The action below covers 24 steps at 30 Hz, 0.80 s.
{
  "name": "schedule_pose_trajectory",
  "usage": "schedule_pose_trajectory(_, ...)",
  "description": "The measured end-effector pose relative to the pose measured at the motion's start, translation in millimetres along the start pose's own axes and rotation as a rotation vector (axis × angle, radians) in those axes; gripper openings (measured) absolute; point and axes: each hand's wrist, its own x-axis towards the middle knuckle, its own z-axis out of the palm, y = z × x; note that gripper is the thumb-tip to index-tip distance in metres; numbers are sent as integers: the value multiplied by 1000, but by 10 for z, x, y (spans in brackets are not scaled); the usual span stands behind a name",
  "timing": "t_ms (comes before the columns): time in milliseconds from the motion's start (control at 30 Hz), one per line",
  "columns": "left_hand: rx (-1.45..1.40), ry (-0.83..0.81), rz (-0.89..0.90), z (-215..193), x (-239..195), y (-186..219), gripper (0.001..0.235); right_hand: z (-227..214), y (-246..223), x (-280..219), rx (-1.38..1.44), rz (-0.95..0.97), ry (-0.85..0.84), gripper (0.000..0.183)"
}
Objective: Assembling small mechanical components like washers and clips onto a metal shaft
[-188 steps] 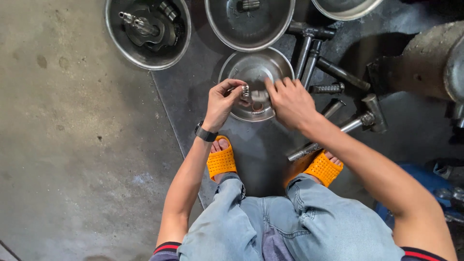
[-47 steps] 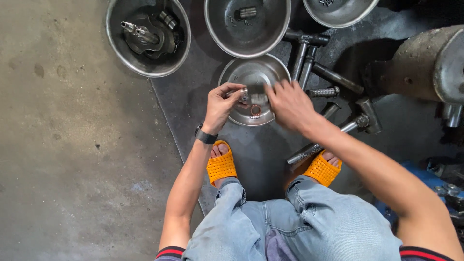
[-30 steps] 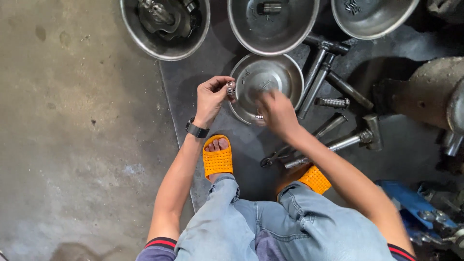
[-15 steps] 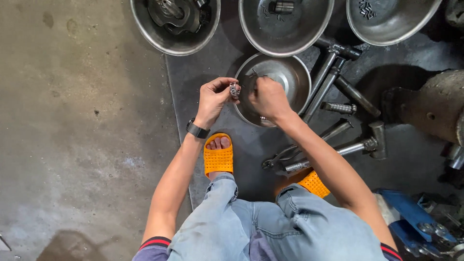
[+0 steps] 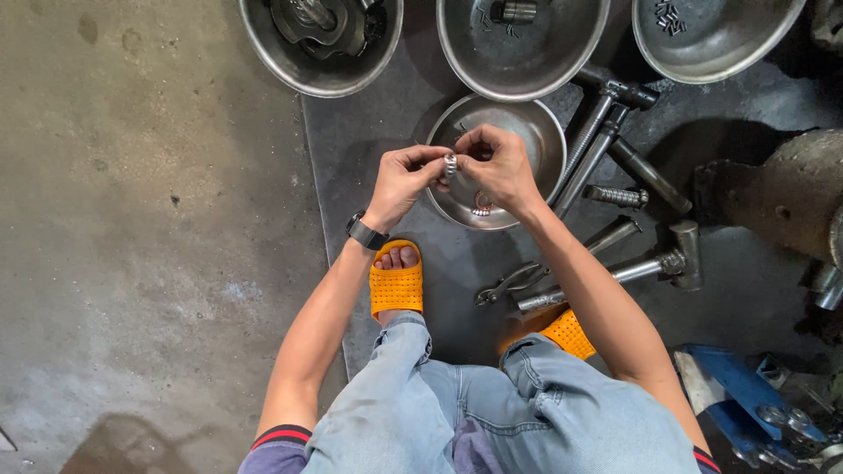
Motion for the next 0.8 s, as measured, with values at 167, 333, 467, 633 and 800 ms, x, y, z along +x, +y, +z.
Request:
schedule_pose_trajectory(167,-20,15,-1,-77,13,-79,13,-5,26,-8,-85,43,-10,16)
schedule_pose_trajectory(333,-42,51,21,-203,27,-85,14,130,342,113,-674,-319,11,10)
schedule_pose_trajectory(467,-46,84,33,-185,13,-57,16,317,494,134,-1094,-504,38,11)
schedule_pose_trajectory(633,-62,84,12,-158,37,-87,16,255,272,71,-1211,-466,-40,13)
schedule_pose_trajectory(800,-162,39,-53,-166,22,-117,18,28,239,2,-529,-195,20,17)
